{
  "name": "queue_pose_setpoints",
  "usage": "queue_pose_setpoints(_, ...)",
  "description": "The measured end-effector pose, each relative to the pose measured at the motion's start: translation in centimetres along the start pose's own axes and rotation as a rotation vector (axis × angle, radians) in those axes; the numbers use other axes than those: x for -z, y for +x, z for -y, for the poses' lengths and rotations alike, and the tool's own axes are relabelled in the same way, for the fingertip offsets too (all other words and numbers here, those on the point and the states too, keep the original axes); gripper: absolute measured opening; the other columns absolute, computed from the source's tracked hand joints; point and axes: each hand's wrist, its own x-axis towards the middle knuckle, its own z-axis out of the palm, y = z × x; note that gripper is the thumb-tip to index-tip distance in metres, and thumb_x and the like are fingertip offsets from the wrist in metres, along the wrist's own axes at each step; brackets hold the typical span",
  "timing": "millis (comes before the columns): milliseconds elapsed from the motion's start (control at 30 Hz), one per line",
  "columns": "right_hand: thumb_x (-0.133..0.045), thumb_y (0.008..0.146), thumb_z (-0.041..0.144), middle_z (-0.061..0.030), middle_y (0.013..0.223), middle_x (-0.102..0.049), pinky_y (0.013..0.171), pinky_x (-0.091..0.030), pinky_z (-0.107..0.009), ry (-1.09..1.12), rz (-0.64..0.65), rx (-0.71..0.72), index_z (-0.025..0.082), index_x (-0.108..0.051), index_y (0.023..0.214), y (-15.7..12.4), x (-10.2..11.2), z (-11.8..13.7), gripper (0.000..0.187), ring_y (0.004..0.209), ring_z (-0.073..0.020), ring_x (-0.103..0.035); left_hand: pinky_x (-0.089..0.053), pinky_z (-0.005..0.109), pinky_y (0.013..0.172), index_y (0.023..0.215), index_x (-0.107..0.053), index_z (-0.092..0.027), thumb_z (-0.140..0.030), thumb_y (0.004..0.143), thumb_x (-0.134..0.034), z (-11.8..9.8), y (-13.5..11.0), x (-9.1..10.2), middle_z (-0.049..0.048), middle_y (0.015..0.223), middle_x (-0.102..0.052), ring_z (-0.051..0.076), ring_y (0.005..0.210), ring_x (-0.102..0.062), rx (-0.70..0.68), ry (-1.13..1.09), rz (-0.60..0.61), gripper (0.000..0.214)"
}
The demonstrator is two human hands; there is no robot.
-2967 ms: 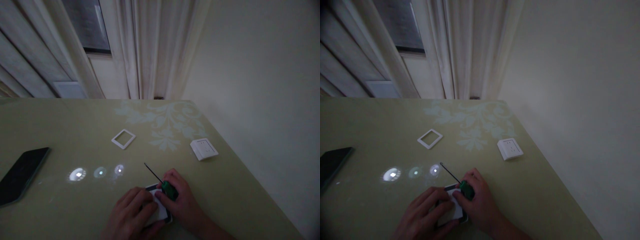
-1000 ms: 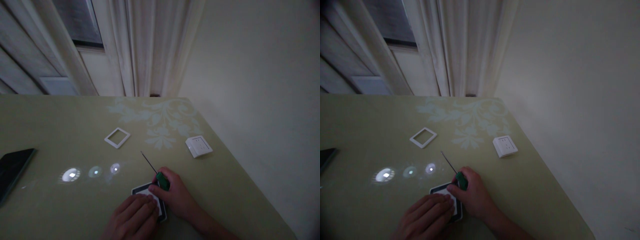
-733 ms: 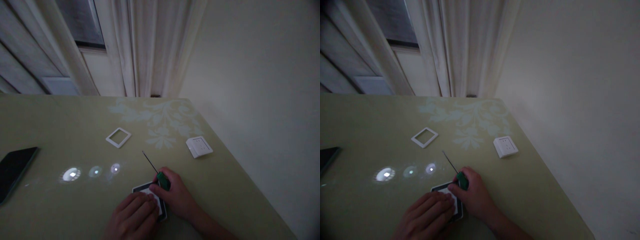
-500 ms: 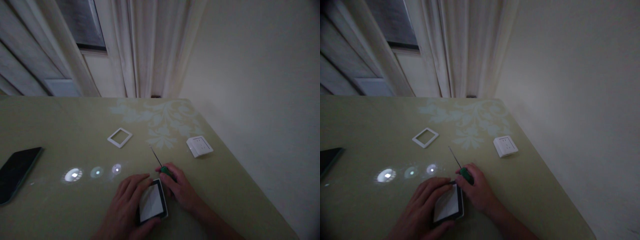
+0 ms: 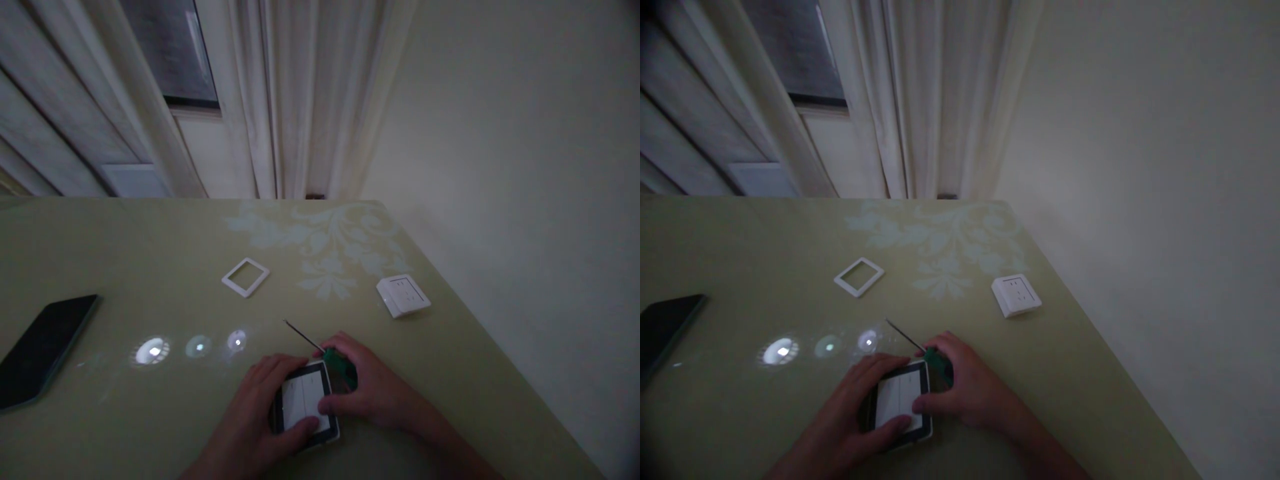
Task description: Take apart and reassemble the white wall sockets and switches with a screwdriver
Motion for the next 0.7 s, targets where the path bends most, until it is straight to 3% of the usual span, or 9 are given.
queue_pose_setpoints(200,-0.095,0.073,0.040,-0.0062,0.119,-0.067,0.096,-0.048,-0.036,-0.062,0.009,-0.003,0.021,-0.068,0.123,-0.1,-0.6,0.2,0.060,0.110,-0.0265,-0.063,-0.059,0.043,0.091,0.120,-0.074,-0.028,-0.044,0.087,-0.080,-0.9,1.0,0.6,0.0068,0.112,-0.077,0.030,0.103,-0.071,0.260,-0.145,0.109,0.037)
queue_pose_setpoints(400,-0.079,0.084,0.037,-0.0076,0.111,-0.070,0.093,-0.049,-0.038,-0.046,-0.103,0.073,0.019,-0.072,0.110,1.0,-1.5,-0.8,0.032,0.103,-0.0263,-0.065,-0.055,0.034,0.077,0.096,-0.076,-0.022,-0.052,0.097,-0.065,-0.7,2.6,0.6,0.0056,0.093,-0.077,0.026,0.088,-0.072,0.379,-0.244,0.111,0.032)
queue_pose_setpoints(500,-0.074,0.087,0.042,-0.0030,0.096,-0.070,0.071,-0.050,-0.031,0.125,-0.176,-0.019,0.022,-0.072,0.113,1.7,-1.5,-1.5,0.033,0.077,-0.0184,-0.063,-0.054,0.030,0.068,0.086,-0.072,-0.020,-0.055,0.096,-0.061,-0.5,3.3,0.4,0.0043,0.083,-0.077,0.023,0.079,-0.072,0.390,-0.198,0.129,0.038)
queue_pose_setpoints(600,-0.068,0.090,0.050,0.0028,0.077,-0.062,0.048,-0.039,-0.025,0.254,-0.219,-0.105,0.022,-0.070,0.114,2.2,-1.6,-2.0,0.037,0.051,-0.0109,-0.047,-0.053,0.028,0.060,0.081,-0.072,-0.021,-0.058,0.094,-0.058,0.2,4.2,0.4,0.0023,0.074,-0.075,0.023,0.070,-0.071,0.376,-0.104,0.150,0.042)
queue_pose_setpoints(700,-0.069,0.089,0.052,0.0058,0.067,-0.056,0.043,-0.035,-0.023,0.320,-0.263,-0.073,0.021,-0.070,0.112,2.7,-1.9,-2.3,0.038,0.046,-0.0096,-0.044,-0.058,0.034,0.073,0.082,-0.074,-0.022,-0.058,0.097,-0.051,1.8,6.1,1.4,0.0051,0.081,-0.077,0.025,0.079,-0.073,0.369,0.040,0.050,0.045)
